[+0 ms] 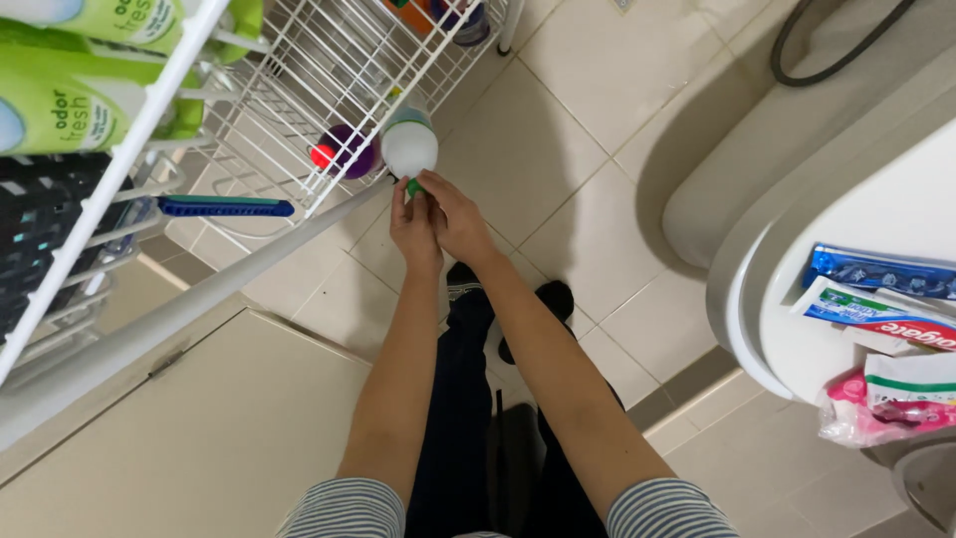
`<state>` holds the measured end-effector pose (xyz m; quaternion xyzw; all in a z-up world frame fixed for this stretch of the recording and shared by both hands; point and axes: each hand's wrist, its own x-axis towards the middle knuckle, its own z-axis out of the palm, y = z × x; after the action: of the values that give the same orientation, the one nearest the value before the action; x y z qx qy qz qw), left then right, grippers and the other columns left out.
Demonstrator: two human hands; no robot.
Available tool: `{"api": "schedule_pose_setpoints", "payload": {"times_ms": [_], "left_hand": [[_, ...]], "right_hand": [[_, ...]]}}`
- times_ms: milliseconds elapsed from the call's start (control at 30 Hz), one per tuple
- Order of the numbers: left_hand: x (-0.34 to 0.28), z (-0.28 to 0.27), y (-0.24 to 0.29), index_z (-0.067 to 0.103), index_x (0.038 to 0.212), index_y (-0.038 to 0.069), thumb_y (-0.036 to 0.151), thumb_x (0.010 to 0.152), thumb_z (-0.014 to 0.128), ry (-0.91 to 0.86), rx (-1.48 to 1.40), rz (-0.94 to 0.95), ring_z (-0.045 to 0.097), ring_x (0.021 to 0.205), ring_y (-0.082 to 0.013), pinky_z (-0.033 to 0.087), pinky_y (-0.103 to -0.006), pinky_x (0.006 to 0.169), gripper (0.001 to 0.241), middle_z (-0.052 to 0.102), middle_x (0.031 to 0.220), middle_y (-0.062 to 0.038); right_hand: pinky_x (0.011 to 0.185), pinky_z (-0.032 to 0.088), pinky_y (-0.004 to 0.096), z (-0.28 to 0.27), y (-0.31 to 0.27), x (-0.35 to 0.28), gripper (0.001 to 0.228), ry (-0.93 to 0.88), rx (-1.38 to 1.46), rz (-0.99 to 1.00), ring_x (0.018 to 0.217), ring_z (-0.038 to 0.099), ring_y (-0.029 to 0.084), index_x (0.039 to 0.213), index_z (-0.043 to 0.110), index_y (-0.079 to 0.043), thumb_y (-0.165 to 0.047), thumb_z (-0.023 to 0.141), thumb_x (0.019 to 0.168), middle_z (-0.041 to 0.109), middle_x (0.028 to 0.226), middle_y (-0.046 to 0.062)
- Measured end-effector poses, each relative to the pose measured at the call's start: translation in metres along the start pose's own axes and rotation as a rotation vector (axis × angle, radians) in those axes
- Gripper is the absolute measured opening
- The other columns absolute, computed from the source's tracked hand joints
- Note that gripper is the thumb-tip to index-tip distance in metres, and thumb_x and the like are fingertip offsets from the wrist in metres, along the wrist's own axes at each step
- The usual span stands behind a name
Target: The person organizes various bathroom supplies by placing them onto a white wire cart. They pick up items such as bottles, tubes, and boxes from the floor and the toilet tank lid, then arrange them on the cart's shelves. Towels are also handled and placed on the cart during the process.
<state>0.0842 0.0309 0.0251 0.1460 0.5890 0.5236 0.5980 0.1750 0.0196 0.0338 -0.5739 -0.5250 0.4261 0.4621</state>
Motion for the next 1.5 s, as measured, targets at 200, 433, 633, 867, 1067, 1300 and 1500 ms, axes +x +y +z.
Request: {"api": "schedule_pose_setpoints", "payload": {"times_ms": [200,433,633,867,1067,1300,1500], "left_hand": [[0.03,-0.013,-0.005,0.047,0.146,0.006,0.003,0.101,0.056,-0.083,-0.068,0.033,0.069,0.101,-0.0163,0.06,-0.0312,0.085,0.045,0.068,0.12,-0.009],[0.071,-0.017,-0.009,0.04,0.155,0.008,0.003,0.103,0.054,-0.086,-0.057,0.11,0.065,0.115,-0.0214,0.058,-0.0342,0.095,0.053,0.062,0.135,-0.014],[0.091,-0.014,0.001,0.038,0.154,0.01,0.0,0.102,0.044,-0.179,-0.12,0.018,0.06,0.126,-0.0258,0.053,-0.04,0.104,0.053,0.057,0.142,-0.014],[0.107,-0.021,-0.013,0.043,0.151,0.011,0.008,0.105,0.044,-0.088,-0.085,0.025,0.058,0.131,-0.0201,0.052,-0.0359,0.108,0.046,0.056,0.144,-0.004],[0.083,0.001,0.003,0.045,0.149,0.013,0.034,0.108,0.04,-0.027,-0.031,-0.256,0.06,0.12,-0.0229,0.051,-0.0382,0.092,0.046,0.059,0.136,-0.008],[0.087,-0.005,-0.023,0.043,0.15,0.005,0.033,0.11,0.041,-0.198,-0.042,-0.159,0.06,0.128,-0.0223,0.053,-0.0357,0.104,0.05,0.058,0.143,-0.01],[0.054,0.002,-0.036,0.056,0.141,0.0,0.027,0.11,0.048,-0.215,0.097,-0.189,0.062,0.118,-0.0245,0.053,-0.0377,0.1,0.041,0.063,0.133,-0.013]], "right_hand": [[0.109,0.051,0.038,0.014,-0.007,0.021,0.057,-0.135,-0.005,0.203,0.136,0.056,0.034,0.141,0.06,-0.014,0.012,0.049,0.091,0.044,0.16,0.015],[0.112,0.049,0.041,0.038,0.019,0.055,0.05,-0.11,-0.169,0.102,0.137,0.051,0.035,0.142,0.062,-0.016,0.0,0.056,0.095,0.048,0.159,0.007],[0.105,0.049,0.042,0.045,0.019,0.087,0.06,-0.27,-0.359,0.215,0.132,0.05,0.034,0.146,0.057,-0.027,-0.007,0.053,0.089,0.04,0.161,-0.004],[0.102,0.05,0.05,0.052,0.024,0.109,0.061,-0.329,-0.45,0.298,0.137,0.046,0.037,0.146,0.051,-0.032,-0.014,0.059,0.089,0.035,0.163,-0.001],[0.105,0.049,0.05,0.042,0.016,0.113,0.063,-0.364,-0.405,0.371,0.132,0.052,0.036,0.152,0.042,-0.031,-0.015,0.057,0.093,0.037,0.163,0.0],[0.102,0.05,0.047,0.007,-0.011,0.102,0.06,-0.309,-0.35,0.35,0.127,0.055,0.037,0.155,0.039,-0.03,-0.021,0.052,0.098,0.046,0.155,0.008],[0.103,0.053,0.042,-0.012,0.014,0.047,0.04,-0.156,-0.169,0.407,0.121,0.065,0.035,0.141,0.061,-0.012,-0.025,0.047,0.105,0.062,0.142,0.012]]}}
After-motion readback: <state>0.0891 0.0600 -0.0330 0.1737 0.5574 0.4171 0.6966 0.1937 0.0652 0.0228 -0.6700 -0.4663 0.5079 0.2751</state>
